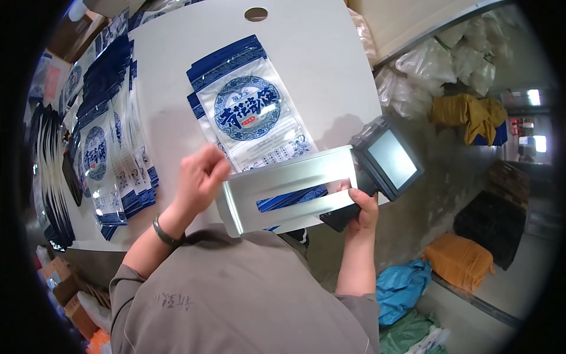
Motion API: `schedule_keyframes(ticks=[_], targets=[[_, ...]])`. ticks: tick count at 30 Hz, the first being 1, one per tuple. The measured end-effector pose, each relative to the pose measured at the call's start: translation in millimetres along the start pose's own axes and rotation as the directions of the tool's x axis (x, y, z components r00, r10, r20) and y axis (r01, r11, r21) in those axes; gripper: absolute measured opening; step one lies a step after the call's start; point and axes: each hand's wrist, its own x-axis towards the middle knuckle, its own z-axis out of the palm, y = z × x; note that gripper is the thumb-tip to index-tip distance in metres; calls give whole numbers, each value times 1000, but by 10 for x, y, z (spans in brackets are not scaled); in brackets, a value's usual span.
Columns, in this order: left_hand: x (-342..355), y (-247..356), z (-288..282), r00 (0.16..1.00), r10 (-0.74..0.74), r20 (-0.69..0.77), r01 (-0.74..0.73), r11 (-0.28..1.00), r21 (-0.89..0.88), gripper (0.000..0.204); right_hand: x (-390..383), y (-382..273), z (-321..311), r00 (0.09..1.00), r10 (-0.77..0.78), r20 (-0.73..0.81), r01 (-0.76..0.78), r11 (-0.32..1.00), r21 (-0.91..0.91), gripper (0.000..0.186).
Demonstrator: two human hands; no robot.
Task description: Printing information onto plastic packaging bags using a handheld inkjet printer and a metal guide stencil.
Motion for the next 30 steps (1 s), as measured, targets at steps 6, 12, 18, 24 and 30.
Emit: schedule_keyframes(ticks=[6,12,18,24,30], targets=[[578,33,-35,919,206,-335,160,581,798,45,55,142,-328,992,70,104,-84,987,139,37],[512,-115,-27,911,244,-332,113,627,771,26,87,119,-364,977,124,173,-156,970,185,33],[509,-47,-38,878,294,-378,53,725,687,25,61,67,-319,960,89,265,-150,965,217,31],[541,-247,-72,881,369,-297,-40,682,731,20,61,109,-207,966,108,234,-178,936,305,28],[504,-207,-112,799,375,-470,-12,791,611,14,67,93,-267,950,116,291,-194,946,259,26]])
